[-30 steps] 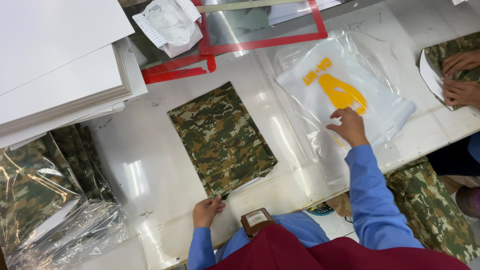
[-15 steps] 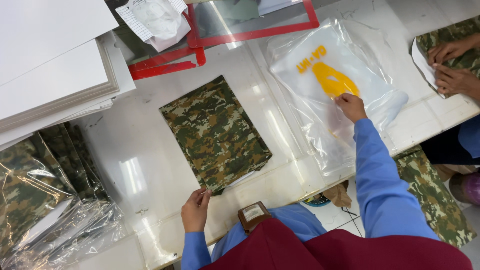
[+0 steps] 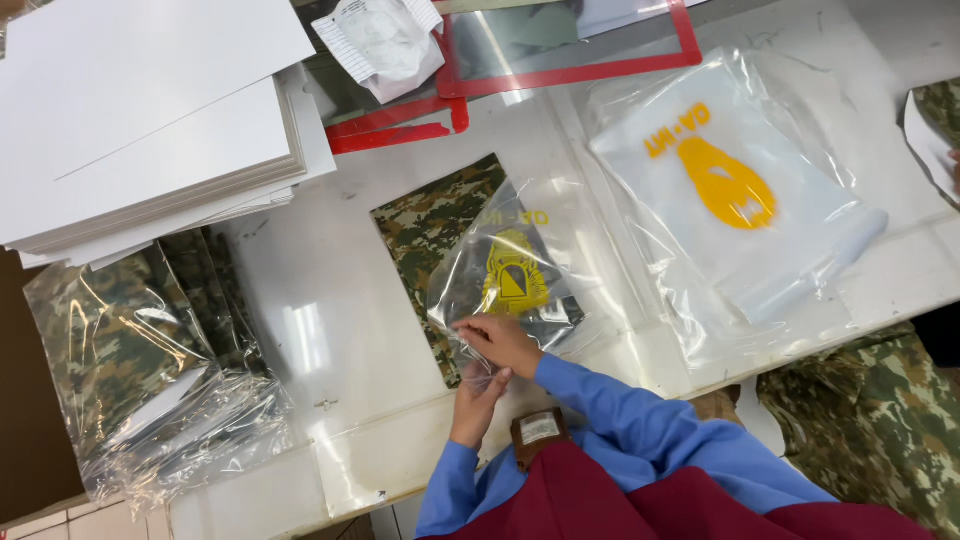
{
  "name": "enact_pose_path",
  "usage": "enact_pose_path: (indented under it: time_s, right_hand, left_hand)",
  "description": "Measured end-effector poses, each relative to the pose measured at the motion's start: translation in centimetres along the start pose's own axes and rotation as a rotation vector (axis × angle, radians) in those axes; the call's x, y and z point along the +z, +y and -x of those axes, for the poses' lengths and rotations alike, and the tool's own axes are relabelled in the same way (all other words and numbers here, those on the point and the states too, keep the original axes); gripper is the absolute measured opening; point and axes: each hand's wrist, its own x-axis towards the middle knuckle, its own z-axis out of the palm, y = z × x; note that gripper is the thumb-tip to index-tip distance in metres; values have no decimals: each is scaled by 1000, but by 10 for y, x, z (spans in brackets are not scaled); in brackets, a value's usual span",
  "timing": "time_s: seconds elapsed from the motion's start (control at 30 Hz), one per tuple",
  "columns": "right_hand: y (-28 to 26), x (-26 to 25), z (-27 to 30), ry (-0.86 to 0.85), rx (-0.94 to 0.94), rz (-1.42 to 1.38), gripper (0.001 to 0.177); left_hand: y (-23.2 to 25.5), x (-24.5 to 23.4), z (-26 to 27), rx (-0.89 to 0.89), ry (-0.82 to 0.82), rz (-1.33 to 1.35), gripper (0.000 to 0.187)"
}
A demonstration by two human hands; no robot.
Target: The person folds camouflage-patterned garments around white boards and places them into plastic bags.
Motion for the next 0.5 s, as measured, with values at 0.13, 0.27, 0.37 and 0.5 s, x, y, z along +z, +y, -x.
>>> enact_pose_path:
  time_s: [0.13, 0.27, 0.37, 0.5]
  right_hand:
    - [9, -21, 23, -215, 0, 115, 38]
    - [-7, -45, 52, -353, -76, 115, 45]
    - [27, -31, 66, -292, -156, 204, 26]
    - [33, -33, 61, -251, -220, 246, 7]
  left_hand:
    - [-30, -23, 4, -357, 172, 186, 67]
    - [-67, -39, 2, -246, 216, 315, 63]
    - [-72, -35, -17, -95, 94, 100, 20]
    - [-14, -20, -17, -269, 240, -144, 72]
